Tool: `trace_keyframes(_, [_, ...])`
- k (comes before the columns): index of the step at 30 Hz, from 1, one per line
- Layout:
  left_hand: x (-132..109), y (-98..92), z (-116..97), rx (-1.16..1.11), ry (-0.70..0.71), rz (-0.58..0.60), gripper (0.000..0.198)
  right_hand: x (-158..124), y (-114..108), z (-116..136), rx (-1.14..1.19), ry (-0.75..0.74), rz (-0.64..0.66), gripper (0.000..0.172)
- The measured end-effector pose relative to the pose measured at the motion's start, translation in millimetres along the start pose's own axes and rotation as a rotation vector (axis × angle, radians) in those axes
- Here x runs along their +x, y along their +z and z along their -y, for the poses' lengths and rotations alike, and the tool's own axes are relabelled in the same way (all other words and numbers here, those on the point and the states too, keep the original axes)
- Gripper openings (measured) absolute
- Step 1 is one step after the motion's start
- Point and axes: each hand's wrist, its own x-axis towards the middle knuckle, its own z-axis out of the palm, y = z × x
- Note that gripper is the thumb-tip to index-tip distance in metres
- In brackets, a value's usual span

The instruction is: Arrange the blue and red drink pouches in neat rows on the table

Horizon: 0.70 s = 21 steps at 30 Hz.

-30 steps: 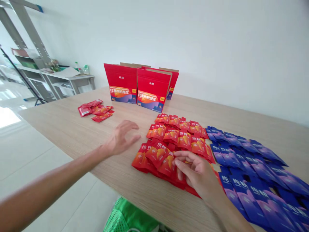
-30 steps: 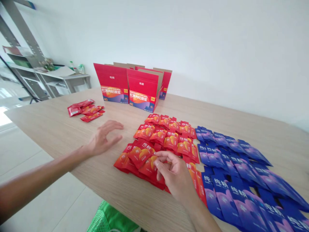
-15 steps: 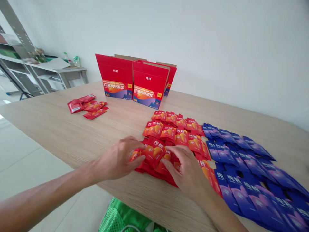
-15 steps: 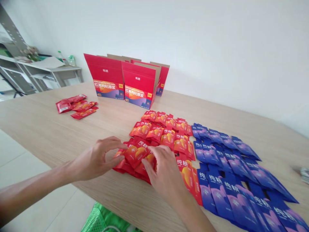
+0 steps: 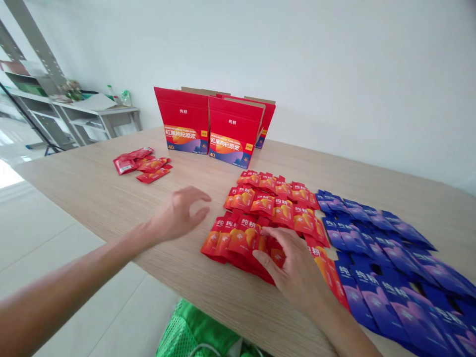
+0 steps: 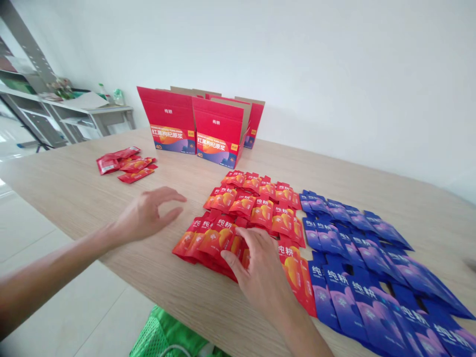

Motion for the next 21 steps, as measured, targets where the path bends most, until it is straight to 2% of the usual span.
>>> trace_keyframes(2, [18, -17.4, 50, 0.202, -0.195, -0.138, 0.022, -2, 1, -3, 0.011, 0.004, -0.012, 0.058])
trace_keyframes(4, [35, -37.7, 101, 0.366, -0.403, -0.178, 0.023, -3, 2, -4, 0.027, 0.012, -0.024, 0.055])
trace_keyframes(6, [47, -55.2, 143, 0.415, -0.494, -0.192, 0.024, -5, 4, -5, 0.041, 0.024, -0.042, 0.054])
trace_keyframes(9, [55, -67.4, 181, 0.439, -0.558, -0.16, 0.038, -6, 7, -5, 0.055, 0.036, -0.062, 0.052])
trace_keyframes(12, [53, -65.1, 195, 0.47, -0.585, -0.12, 0.049, -6, 8, -6, 0.071, 0.046, -0.055, 0.051])
trace_keyframes(14, [51, -61.4, 197, 0.497, -0.597, -0.108, 0.048, -7, 9, -7, 0.081, 0.055, -0.05, 0.049])
trace_keyframes(19, [48, -58.6, 185, 0.544, -0.584, -0.033, 0.037, -7, 8, -8, 0.086, 0.054, -0.04, 0.042])
trace_keyframes(21, [46, -59.2, 175, 0.551, -0.562, 0.005, 0.041, -7, 7, -6, 0.083, 0.029, -0.044, 0.04])
